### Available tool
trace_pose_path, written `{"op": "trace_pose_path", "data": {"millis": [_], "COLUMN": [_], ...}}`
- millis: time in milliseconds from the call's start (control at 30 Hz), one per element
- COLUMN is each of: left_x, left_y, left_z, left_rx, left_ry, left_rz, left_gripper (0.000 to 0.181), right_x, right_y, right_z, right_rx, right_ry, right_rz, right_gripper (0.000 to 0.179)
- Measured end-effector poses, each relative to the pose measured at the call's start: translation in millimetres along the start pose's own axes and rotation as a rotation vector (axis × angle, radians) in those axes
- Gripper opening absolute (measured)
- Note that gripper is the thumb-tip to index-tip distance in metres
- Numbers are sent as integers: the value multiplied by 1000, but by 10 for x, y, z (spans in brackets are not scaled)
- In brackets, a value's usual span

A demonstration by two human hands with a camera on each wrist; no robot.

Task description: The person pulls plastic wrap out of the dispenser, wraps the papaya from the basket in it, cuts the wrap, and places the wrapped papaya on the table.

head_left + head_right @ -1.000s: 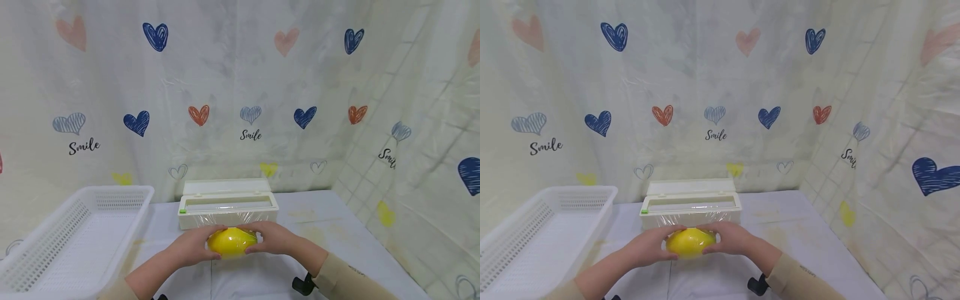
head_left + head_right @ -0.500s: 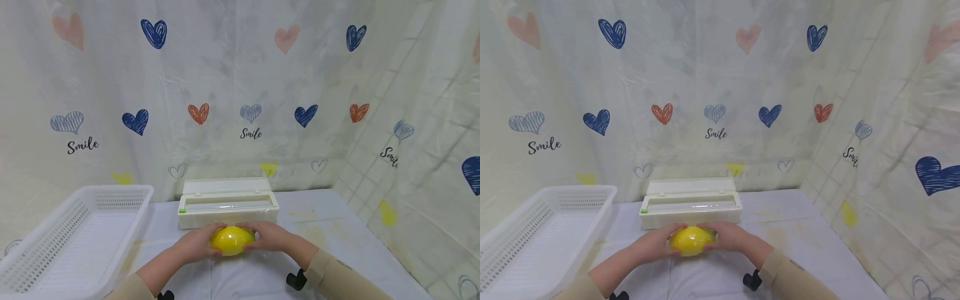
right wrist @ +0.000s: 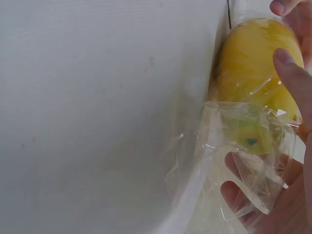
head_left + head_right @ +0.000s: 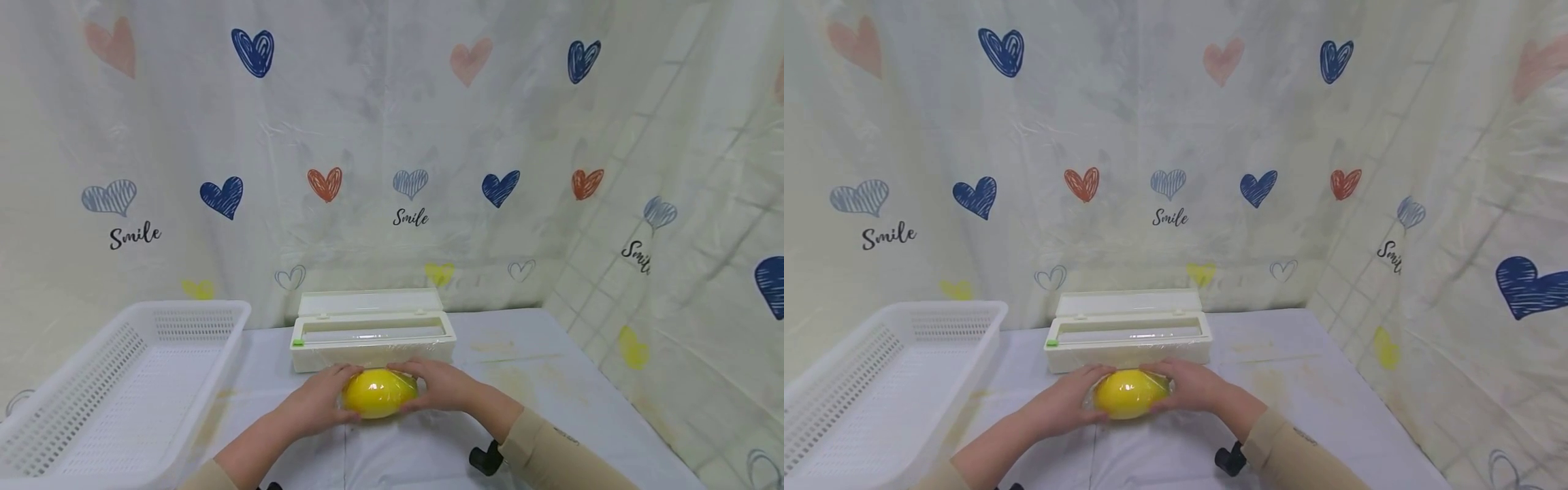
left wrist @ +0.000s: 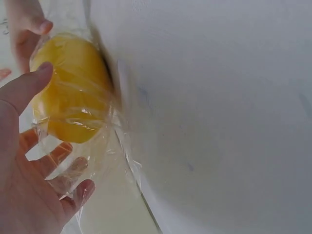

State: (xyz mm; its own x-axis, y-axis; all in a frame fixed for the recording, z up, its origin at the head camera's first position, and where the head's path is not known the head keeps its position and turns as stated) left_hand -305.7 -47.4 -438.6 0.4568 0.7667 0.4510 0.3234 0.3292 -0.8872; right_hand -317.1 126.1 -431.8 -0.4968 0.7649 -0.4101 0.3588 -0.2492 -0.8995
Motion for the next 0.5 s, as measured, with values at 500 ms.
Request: {"op": "trace_pose_path", "data": {"millis": [500], "left_x": [-122], "left_y": [-272], "left_z": [-196], "left_rx": [226], "left_ry": [-34], "left_rz": [-15], "left_gripper": [70], "right_x": [-68], "right_y": [-96], "right_z": [0], "right_rx": [22], "right_ry": [-13], "right_rz": [-65], "right_gripper": [80]}}
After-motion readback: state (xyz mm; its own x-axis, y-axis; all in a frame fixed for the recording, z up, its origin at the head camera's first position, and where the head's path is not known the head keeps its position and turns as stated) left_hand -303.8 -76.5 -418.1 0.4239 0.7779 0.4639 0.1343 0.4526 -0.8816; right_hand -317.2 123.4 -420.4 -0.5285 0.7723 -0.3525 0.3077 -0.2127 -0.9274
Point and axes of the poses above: each hand's wrist, its own z-axis towards the middle knuckle, its own y-axis out of the palm, x = y × z, the point moved 10 cm from there along z, towards the middle knuckle, and after that the axes turned 7 degrees about -x, right-handed, at the moved point
